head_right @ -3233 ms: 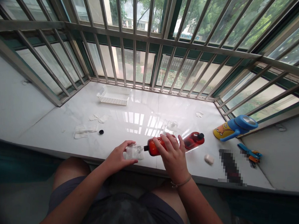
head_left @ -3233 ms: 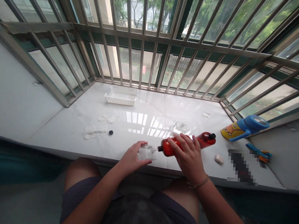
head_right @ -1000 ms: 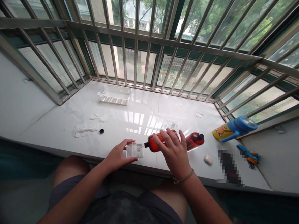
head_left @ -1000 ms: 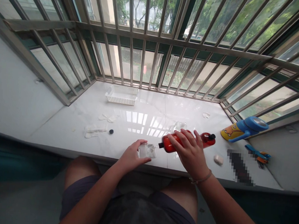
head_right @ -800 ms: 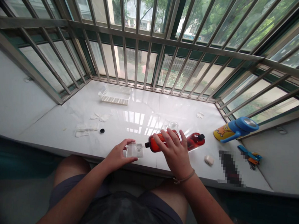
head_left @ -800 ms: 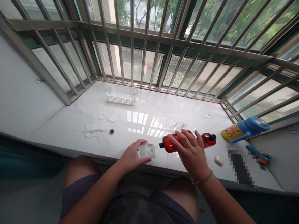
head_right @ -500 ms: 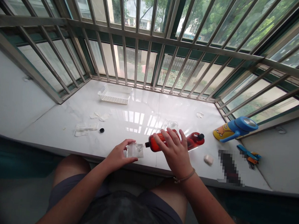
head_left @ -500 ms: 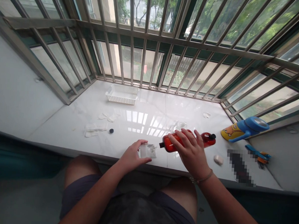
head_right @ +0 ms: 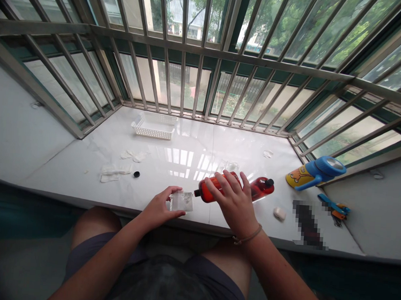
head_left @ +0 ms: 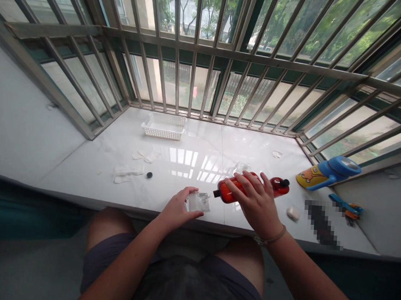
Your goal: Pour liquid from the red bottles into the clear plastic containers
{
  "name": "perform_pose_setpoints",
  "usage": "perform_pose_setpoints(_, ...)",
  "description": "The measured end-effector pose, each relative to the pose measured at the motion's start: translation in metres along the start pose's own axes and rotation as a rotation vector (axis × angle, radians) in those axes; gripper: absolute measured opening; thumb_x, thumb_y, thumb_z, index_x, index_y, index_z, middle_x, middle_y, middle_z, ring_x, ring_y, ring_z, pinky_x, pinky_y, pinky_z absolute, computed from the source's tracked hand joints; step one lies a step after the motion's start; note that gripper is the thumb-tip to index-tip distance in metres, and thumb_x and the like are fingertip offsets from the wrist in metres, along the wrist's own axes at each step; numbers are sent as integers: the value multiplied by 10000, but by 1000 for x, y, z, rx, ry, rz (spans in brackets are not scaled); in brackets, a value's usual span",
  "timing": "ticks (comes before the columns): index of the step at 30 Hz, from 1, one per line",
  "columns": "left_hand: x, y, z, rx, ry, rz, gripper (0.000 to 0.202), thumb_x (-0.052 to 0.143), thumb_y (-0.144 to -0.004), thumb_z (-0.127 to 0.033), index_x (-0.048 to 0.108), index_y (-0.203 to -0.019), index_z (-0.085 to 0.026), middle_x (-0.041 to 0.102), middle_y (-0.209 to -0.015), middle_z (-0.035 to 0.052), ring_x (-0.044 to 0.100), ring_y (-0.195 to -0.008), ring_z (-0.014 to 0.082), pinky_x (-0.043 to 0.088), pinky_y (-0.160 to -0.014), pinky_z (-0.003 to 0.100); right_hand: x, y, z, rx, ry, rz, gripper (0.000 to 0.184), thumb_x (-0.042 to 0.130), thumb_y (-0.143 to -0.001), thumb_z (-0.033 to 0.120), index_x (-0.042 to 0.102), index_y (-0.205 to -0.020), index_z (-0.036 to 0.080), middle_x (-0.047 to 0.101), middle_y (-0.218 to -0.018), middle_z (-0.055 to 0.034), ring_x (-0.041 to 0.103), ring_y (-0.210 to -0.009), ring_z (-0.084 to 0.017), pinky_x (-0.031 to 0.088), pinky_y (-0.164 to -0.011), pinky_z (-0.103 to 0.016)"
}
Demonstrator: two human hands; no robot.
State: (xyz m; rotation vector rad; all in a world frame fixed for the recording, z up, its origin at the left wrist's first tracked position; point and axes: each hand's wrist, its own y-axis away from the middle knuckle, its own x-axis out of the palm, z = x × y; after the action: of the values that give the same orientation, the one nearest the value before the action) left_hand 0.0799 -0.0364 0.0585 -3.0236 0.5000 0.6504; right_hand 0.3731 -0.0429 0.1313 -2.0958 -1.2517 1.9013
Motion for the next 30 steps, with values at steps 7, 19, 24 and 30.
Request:
perform_pose_setpoints(7,-1,0,-1,2,-7,-3,706,937,-730,-396,629,-1356,-287,721,-1387,89,683,-1271,332,568,-1059,481,-1,-2,-1,-15,7,1,514,633,-997,92,643,-1456,325,694,-1453,-74,556,-1436,-318,272,-1299,-622)
perform_pose_setpoints(19,0,0,0,4,-12,-2,710,941,-731,-393,622,-1357,-291,715,-1387,78,686,-1267,329,569,-1049,460,-6,-7,0,-44,20,-7,547,608,-973,41,643,-1449,310,698,-1445,-81,562,-1426,-319,277,-1290,-622)
perform_pose_setpoints(24,1,0,-1,-1,-8,-3,716,940,-736,-397,616,-1367,-294,711,-1387,80,686,-1253,331,562,-1054,468,-7,-9,0,-54,20,-10,548,610,-974,49,641,-1452,314,700,-1441,-82,565,-1421,-321,277,-1290,-626)
perform_pose_setpoints(30,1,-1,-8,-3,5,-4,716,942,-733,-393,620,-1366,-300,711,-1387,73,680,-1262,330,557,-1061,467,-8,-11,-1,-64,18,-12,528,627,-976,58,650,-1439,309,697,-1446,-84,557,-1432,-323,271,-1294,-626)
